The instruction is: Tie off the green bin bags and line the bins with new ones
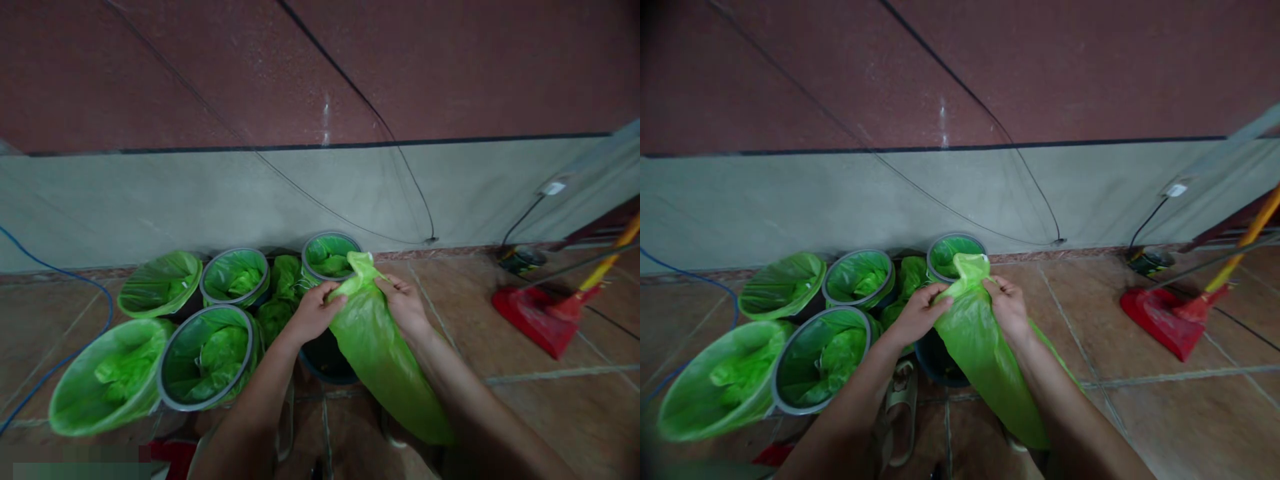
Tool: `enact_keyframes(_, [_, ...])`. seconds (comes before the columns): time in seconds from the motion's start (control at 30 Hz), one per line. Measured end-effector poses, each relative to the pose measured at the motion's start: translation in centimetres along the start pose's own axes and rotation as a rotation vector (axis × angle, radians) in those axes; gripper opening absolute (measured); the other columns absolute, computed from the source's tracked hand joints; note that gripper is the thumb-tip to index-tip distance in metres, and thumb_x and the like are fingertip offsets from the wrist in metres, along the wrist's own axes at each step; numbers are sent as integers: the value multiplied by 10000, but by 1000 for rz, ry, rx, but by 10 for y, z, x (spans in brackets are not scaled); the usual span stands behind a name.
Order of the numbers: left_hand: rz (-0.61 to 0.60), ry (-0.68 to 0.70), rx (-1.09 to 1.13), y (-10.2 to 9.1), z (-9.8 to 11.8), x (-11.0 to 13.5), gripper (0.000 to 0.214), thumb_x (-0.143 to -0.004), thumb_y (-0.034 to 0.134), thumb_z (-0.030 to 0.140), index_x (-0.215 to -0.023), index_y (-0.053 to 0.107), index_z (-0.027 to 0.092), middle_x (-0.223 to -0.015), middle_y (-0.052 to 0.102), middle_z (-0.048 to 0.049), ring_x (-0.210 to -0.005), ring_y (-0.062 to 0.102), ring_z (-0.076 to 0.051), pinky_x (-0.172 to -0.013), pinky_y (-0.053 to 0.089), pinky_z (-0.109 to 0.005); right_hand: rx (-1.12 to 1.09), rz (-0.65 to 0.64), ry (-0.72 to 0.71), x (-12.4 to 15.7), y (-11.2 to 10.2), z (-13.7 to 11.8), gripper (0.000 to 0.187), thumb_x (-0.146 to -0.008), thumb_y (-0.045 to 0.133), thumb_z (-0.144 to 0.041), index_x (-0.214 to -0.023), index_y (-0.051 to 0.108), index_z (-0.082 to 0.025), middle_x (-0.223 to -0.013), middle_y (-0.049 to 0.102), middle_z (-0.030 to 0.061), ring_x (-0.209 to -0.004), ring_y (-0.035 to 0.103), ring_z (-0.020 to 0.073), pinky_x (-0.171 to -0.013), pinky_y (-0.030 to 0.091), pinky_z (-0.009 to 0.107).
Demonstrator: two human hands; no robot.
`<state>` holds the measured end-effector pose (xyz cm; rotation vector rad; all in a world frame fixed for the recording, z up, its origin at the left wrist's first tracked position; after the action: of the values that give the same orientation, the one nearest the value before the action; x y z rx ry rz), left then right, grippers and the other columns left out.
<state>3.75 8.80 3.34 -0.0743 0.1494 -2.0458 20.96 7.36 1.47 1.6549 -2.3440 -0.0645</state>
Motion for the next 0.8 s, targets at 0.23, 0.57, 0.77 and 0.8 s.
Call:
enact_keyframes(0.23, [10, 0, -213, -15, 3, 1, 193, -791, 633, 316, -880, 675, 150, -768, 628, 11, -702, 539, -126, -661, 417, -224, -7, 150, -26, -15, -29, -7, 326, -550, 814, -455, -648, 650, -191, -536, 621, -27, -448, 506, 123, -451, 413, 256])
enact_keyframes(0.57, [146, -21, -479, -55, 1, -4, 318, -872, 485, 363, -617, 533, 178, -579, 445, 41, -596, 421, -108, -564, 302, -225, 168, 320, -105, -37, -72, -23, 301, -597, 746, -457, -594, 599, -195, -519, 585, -18, -449, 488, 125, -435, 381, 252])
enact_keyframes(0.77, [143, -70, -377, -68, 1, -2, 416, -865, 511, 484, -598, 545, 166, -545, 410, 51, -543, 364, -91, -514, 272, -221, 242, 396, -63, -57, -94, -13, 241, -577, 729, -395, -579, 597, -194, -487, 568, -13, -449, 500, 141, -412, 382, 260])
enact_keyframes(0.8, [108, -77, -357, -68, 1, -1, 413, -859, 523, 489, -608, 556, 163, -544, 412, 53, -537, 360, -88, -512, 273, -219, 260, 392, -83, -61, -97, -13, 231, -588, 722, -396, -587, 604, -197, -485, 571, -5, -463, 520, 156, -415, 399, 270])
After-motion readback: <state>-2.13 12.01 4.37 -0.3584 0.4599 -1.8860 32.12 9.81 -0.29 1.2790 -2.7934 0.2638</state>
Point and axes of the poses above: each hand's wrist, its own x-axis away from the middle knuckle, its own y-axis out of the palm, z = x × y, the point moved 9 cm from there along -x, towards the middle knuckle
